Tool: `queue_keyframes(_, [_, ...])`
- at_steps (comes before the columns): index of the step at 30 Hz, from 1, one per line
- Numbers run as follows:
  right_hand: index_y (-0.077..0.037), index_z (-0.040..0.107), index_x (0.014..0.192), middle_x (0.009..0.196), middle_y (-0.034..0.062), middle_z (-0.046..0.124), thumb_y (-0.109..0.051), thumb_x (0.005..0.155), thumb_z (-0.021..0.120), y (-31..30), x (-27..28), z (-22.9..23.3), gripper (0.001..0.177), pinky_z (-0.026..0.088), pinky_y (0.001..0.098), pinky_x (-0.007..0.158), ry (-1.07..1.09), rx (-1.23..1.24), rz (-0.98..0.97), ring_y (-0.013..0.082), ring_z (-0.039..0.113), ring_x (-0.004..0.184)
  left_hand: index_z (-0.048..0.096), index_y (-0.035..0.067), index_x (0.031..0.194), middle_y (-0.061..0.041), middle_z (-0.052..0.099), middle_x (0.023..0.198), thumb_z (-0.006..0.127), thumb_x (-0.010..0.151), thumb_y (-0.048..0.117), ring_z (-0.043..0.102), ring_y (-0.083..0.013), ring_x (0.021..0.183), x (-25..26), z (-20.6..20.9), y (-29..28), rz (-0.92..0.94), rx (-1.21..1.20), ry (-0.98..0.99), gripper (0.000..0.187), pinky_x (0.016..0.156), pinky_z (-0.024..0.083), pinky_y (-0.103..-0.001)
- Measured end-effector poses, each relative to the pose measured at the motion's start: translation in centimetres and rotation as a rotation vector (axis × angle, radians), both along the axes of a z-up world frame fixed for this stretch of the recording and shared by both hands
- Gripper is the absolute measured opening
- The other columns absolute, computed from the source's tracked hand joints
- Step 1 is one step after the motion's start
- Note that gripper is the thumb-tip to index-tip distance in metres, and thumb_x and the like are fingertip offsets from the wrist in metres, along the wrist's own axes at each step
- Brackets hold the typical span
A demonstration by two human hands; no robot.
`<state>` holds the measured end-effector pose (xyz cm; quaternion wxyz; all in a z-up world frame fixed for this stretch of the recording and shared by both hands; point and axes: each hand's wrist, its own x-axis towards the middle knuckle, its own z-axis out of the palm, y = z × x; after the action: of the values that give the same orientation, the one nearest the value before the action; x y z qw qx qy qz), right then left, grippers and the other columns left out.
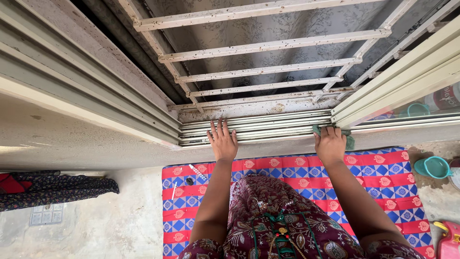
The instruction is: The person sits on a mat and wipes a metal window grill with a green cloth. They clean the horizontal and vertical bars of the grill, moving the cloth back and forth to remove dust and grime.
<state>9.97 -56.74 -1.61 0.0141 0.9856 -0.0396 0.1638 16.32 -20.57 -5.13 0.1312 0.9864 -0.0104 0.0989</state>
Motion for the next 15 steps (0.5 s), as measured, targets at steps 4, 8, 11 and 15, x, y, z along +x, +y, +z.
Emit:
queue_keyframes(4, [-0.007,0.074,0.101,0.107,0.0067,0.068,-0.033,0.094,0.07,-0.7,0.1,-1.1,0.026,0.048,0.0473,0.085,-0.017,0.099,0.045,0.0305,0.059,0.104,0.041,0.01,0.153,-0.009,0.034,0.162,0.036,0.107,0.041,0.017,-0.0363,0.155,0.1,-0.3,0.0,0.003,0.01,0.016,0.055,0.123,0.013,-0.061])
queue_keyframes(8, [-0.006,0.075,0.104,0.105,0.0063,0.069,-0.03,0.093,0.068,-1.0,0.4,-0.8,0.027,0.05,0.046,0.085,0.002,0.131,0.151,0.0307,0.06,0.106,0.041,0.013,0.154,-0.008,0.034,0.162,0.036,0.107,0.039,0.017,-0.0363,0.155,0.1,-0.3,-0.3,0.011,0.012,0.038,0.054,0.123,0.012,-0.062])
queue_keyframes(11, [-0.006,0.076,0.1,0.097,0.0103,0.069,-0.029,0.092,0.068,0.7,1.4,-1.0,0.026,0.053,0.0446,0.085,0.119,0.067,0.183,0.0295,0.061,0.101,0.041,0.014,0.154,-0.009,0.034,0.162,0.036,0.107,0.039,0.016,-0.0367,0.156,0.3,-0.3,-0.5,0.007,0.015,0.029,0.054,0.122,0.012,-0.063])
queue_keyframes(15, [-0.005,0.073,0.088,0.091,0.0137,0.07,-0.028,0.093,0.067,6.0,2.9,-2.6,0.024,0.054,0.0427,0.089,0.224,0.067,0.186,0.0315,0.061,0.103,0.038,0.014,0.156,-0.01,0.034,0.162,0.037,0.107,0.04,0.015,-0.0367,0.155,0.3,-0.4,-1.4,-0.023,-0.005,0.035,0.056,0.122,0.011,-0.065])
